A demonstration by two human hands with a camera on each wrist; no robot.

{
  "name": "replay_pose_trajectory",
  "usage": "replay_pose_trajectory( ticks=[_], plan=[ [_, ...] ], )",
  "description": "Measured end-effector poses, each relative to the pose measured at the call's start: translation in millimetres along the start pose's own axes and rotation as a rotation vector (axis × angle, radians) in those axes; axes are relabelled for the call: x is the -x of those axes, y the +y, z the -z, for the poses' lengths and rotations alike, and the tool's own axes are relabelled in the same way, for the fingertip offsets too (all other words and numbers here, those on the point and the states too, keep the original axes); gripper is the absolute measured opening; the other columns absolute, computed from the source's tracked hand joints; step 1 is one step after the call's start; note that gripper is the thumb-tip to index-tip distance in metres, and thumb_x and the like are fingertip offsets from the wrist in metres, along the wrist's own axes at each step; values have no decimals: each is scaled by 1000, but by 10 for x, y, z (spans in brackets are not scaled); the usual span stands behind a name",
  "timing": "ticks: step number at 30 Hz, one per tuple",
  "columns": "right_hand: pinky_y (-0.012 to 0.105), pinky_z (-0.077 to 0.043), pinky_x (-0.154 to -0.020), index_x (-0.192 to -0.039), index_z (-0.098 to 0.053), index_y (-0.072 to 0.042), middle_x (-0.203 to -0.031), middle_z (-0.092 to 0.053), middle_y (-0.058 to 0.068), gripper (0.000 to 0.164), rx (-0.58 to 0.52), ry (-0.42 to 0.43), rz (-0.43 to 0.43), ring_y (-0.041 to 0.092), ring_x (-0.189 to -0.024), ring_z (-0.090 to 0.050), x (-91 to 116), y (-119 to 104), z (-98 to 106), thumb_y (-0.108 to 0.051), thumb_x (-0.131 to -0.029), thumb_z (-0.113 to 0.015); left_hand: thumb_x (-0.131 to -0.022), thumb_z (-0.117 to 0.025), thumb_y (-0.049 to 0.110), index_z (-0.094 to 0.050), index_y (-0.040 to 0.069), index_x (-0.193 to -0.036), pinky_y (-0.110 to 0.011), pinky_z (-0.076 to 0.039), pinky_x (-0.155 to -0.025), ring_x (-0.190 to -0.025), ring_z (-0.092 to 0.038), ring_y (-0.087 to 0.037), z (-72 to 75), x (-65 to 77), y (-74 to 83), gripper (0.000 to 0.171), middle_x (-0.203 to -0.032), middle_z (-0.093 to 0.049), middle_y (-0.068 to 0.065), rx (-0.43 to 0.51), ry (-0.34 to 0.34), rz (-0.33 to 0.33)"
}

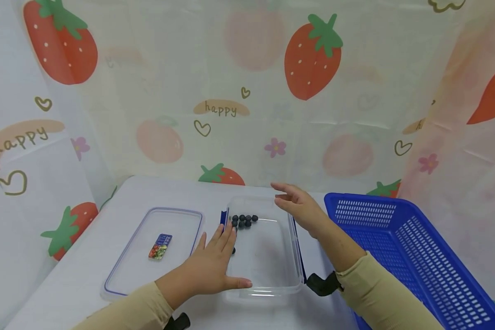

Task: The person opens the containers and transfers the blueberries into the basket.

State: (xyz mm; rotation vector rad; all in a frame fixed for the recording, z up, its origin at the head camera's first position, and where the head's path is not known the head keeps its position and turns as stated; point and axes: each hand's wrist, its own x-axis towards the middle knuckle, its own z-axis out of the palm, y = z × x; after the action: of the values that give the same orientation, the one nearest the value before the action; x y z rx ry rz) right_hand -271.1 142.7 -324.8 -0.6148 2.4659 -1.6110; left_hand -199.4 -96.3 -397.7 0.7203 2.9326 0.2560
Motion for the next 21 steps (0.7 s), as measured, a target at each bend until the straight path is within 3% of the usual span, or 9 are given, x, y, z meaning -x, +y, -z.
replay_pose_trajectory(
  ticks=[9, 21],
  plan=[
    [55, -33, -98, -138, -41, -18, -142, -34, 9, 48, 80, 26, -77, 31, -125, -39, -6, 55, -33, -28, -93, -53, -65, -32, 87, -17, 2, -145, -58, -8, -107, -139, -1, -29, 15, 5, 14, 118, -152, 1, -14, -2, -53, -11],
    [58, -31, -98, -140, -38, -16, -145, -30, 10, 49, 122, 8, -67, 33, -130, -31, -14, 65, -47, -24, -93, -52, -67, -33, 85, -20, 0, -144, -54, -13, -107, -139, -2, -29, 43, 62, -25, 116, -152, 5, -14, -7, -72, -61]
  ],
)
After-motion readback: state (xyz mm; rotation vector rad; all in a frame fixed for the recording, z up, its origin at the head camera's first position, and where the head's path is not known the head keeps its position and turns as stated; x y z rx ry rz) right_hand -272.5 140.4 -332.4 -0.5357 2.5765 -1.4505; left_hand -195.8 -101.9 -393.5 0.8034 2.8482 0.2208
